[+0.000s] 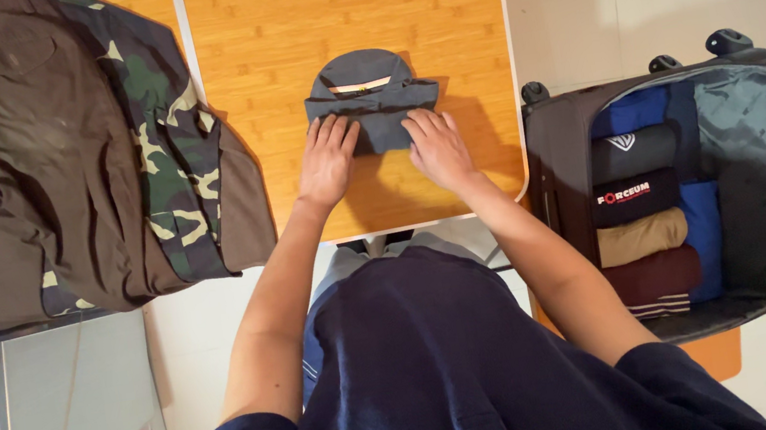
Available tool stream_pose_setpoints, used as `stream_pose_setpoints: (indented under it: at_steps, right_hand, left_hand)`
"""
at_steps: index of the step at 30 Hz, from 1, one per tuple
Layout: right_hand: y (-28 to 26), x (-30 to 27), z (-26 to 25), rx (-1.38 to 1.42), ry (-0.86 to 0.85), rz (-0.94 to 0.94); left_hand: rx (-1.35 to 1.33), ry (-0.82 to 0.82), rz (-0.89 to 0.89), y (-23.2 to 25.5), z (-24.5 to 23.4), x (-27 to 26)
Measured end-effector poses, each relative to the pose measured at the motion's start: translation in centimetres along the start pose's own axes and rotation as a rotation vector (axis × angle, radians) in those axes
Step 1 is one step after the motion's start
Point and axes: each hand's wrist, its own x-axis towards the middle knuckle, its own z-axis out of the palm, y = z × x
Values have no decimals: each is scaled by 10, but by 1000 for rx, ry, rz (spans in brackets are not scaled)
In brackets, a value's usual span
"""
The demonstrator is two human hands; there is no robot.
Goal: The person picks up a folded shirt, lays it out on a small table, and folds the sleeves and sides before rolling the shirt into a compact shape and placing it into a suitcase with other packed clothes.
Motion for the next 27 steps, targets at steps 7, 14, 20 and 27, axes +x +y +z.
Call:
stream_pose_setpoints:
  at_steps: [7, 14, 20, 27]
  right_hand:
    - [-1, 13, -2, -22, -164, 42]
    - [12, 18, 18, -48, -114, 34]
    - [22, 25, 9, 93, -366, 158]
    - [-11, 29, -26, 160, -460, 15]
  left_hand:
    - [305, -149, -5, -5, 32, 10]
    - [339, -279, -31, -10, 36, 18]
    - [-158, -359, -176, -11, 5, 23]
    - [-331, -485, -302, -20, 1, 26]
